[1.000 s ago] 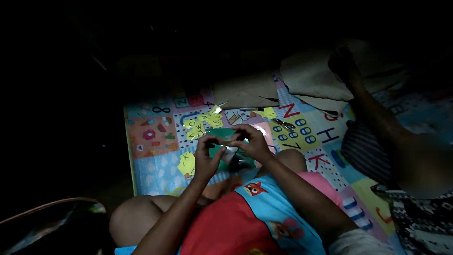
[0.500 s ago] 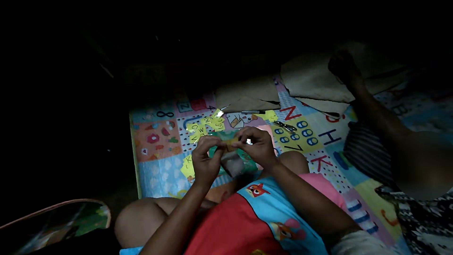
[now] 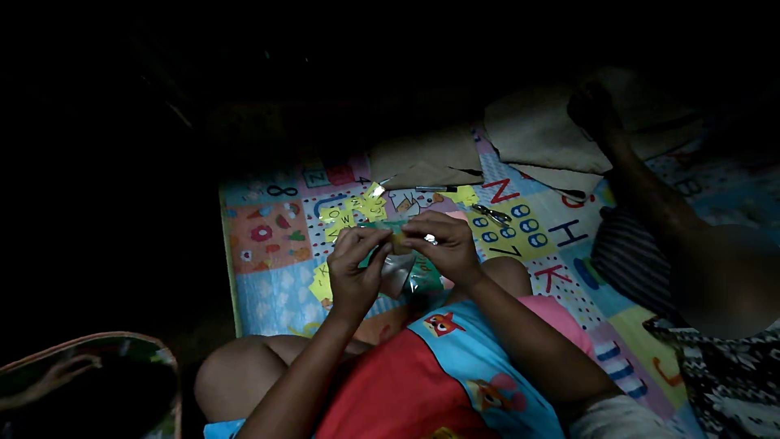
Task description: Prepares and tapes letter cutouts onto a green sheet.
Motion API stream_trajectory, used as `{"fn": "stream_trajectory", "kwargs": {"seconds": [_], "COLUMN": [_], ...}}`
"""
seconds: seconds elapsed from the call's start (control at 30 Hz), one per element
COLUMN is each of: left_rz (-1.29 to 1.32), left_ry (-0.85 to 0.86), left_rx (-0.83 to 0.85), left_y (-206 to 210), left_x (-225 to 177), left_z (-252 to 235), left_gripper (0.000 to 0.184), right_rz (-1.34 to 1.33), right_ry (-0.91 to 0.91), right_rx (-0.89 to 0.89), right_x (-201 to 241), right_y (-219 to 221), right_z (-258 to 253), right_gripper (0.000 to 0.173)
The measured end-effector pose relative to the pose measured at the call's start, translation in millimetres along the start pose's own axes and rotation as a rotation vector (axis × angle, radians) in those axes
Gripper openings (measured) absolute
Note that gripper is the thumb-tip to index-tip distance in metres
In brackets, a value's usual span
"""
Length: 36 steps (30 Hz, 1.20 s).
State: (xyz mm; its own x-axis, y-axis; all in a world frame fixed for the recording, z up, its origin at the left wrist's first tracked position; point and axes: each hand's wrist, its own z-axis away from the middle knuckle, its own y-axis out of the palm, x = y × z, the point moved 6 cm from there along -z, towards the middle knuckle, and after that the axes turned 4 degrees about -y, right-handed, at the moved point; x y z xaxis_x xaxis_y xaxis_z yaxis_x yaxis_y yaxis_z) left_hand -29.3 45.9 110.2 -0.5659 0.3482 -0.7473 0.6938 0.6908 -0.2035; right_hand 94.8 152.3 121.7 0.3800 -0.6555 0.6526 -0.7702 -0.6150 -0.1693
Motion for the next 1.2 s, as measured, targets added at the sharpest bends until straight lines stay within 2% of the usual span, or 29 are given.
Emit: {"fn": "stream_trajectory", "kwargs": {"seconds": [0.53, 1.2], "left_rz": [-0.086, -0.291], "left_ry": [-0.066, -0.033], "left_rx": [0.007, -0.026], "left_y": [-4, -2], "left_x": [4, 3], "left_z": [0, 4], "left_gripper": [0.013, 0.008], "right_rz": [0.091, 0.286], "right_ry": [0.017, 0.256], "right_rx": [0.084, 0.102], "right_x": [-1, -3], "right_y": [5, 13], "right_z": [-1, 1], "right_gripper": [0.014, 0.007]}}
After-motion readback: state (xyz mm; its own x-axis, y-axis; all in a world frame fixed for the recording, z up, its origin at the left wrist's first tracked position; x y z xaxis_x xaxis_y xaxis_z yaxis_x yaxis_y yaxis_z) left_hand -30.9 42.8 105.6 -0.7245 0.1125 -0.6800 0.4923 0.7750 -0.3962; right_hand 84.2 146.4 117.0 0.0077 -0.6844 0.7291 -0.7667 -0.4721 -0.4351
